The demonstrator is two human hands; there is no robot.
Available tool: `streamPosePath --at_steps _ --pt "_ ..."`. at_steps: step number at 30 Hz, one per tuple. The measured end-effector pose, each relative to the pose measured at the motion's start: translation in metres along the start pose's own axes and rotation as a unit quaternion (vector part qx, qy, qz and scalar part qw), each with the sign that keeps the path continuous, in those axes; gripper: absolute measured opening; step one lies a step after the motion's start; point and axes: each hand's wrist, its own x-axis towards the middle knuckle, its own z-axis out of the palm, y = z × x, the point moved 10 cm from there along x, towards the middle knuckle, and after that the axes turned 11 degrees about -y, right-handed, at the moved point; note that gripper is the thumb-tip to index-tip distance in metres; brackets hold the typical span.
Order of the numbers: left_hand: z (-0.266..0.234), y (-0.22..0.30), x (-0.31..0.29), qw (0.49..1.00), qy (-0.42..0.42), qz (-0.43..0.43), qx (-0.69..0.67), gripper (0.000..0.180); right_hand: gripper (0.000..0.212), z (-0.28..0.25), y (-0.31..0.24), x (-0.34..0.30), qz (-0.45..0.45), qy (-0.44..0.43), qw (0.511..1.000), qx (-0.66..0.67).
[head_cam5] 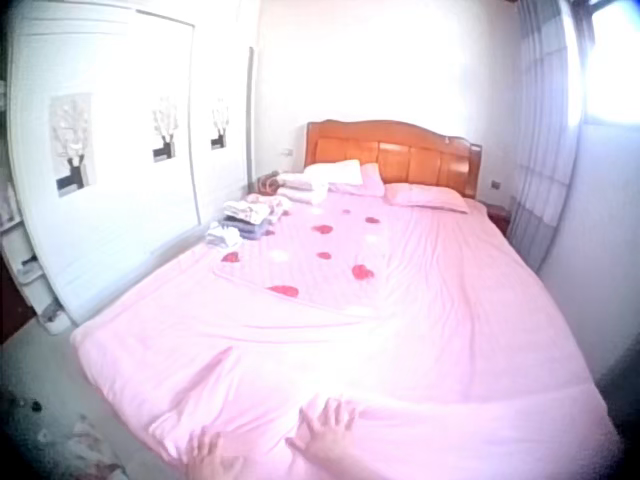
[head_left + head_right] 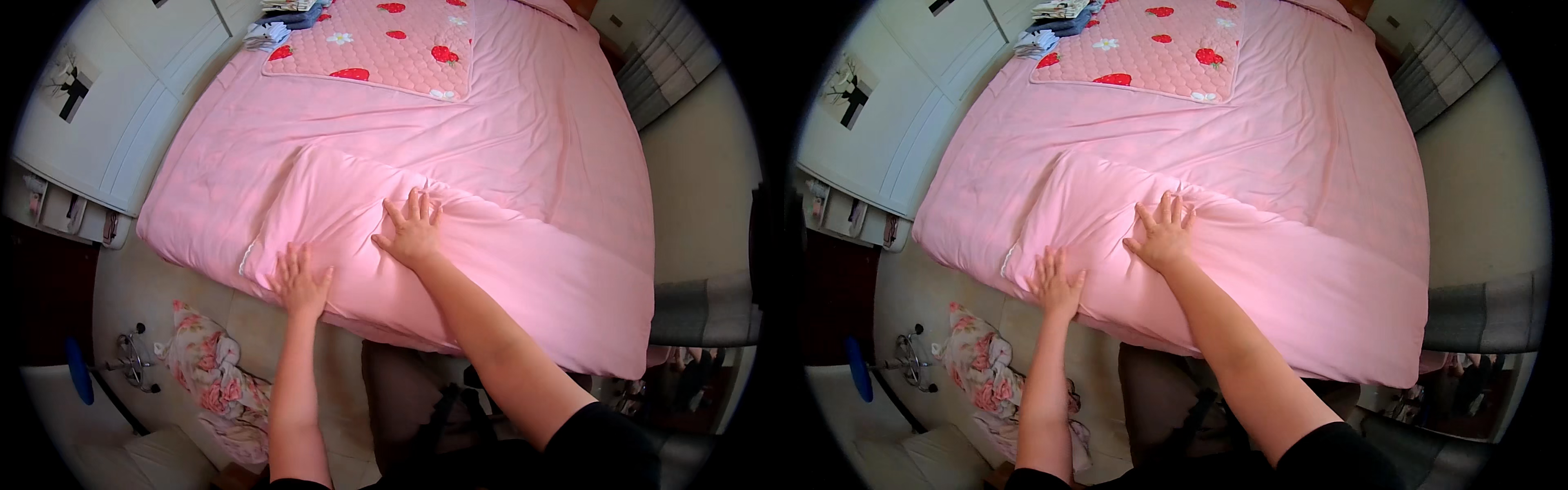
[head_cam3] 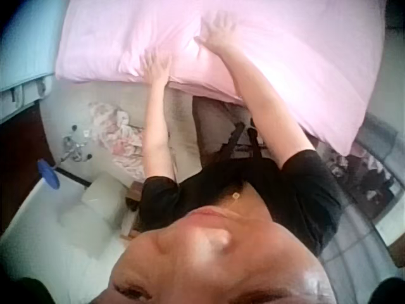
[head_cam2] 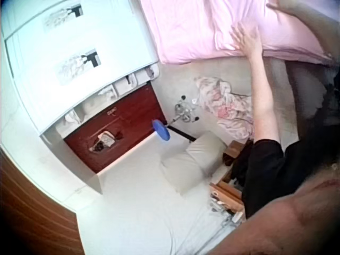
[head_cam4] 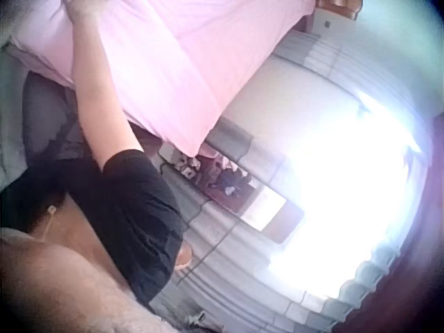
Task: The person folds a pink bedsheet on a bed. They smooth the sheet, fold it in half multiple times, and roll it into a compact bundle. Finally, they lift the folded sheet and place it on a stack of other folded linens at the head of the bed.
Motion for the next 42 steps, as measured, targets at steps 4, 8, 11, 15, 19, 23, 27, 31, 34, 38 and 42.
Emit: streamPosePath --at_steps 4,8,11,15,19,23,27,31,34,38,42 --pt "-0.023 0.003 0.026 0.998 0.046 -0.012 -0.04 0.062 0.081 0.006 0.001 0.001 -0.005 0.023 1.0 -0.017" --pt "-0.061 0.142 0.065 0.958 0.088 0.269 -0.042 0.053 0.077 0.003 0.0 0.002 -0.006 -0.021 1.0 -0.002" --pt "-0.025 0.18 0.118 0.977 -0.015 0.211 0.017 0.061 0.074 -0.002 0.0 -0.006 -0.054 0.002 0.998 0.04" --pt "0.01 0.118 0.166 0.99 -0.01 0.132 0.041 0.067 0.07 -0.048 0.068 -0.026 0.035 0.094 0.995 -0.012" --pt "0.014 0.11 0.18 0.986 0.033 0.152 0.058 0.067 0.07 -0.017 0.182 -0.053 0.118 0.066 0.99 -0.048" --pt "0.019 0.094 0.187 0.984 0.072 0.148 0.065 0.065 0.068 -0.009 0.249 -0.083 0.152 0.066 0.983 -0.082" --pt "0.008 0.078 0.195 0.986 0.105 0.109 0.075 0.064 0.067 -0.01 0.282 -0.095 0.17 0.085 0.977 -0.1" --pt "-0.006 0.065 0.202 0.986 0.114 0.021 0.123 0.062 0.065 -0.019 0.28 -0.085 0.213 0.032 0.969 -0.121" --pt "-0.03 0.111 0.19 0.968 0.143 0.077 0.191 0.063 0.068 -0.036 0.234 -0.056 0.205 0.113 0.968 -0.093" --pt "-0.007 0.115 0.193 0.986 0.051 0.105 0.117 0.063 0.077 -0.042 0.065 0.011 -0.003 0.079 0.996 0.047" --pt "-0.001 0.088 0.209 0.986 0.101 0.083 0.107 0.063 0.075 -0.001 0.054 0.053 0.03 0.051 0.995 0.083"
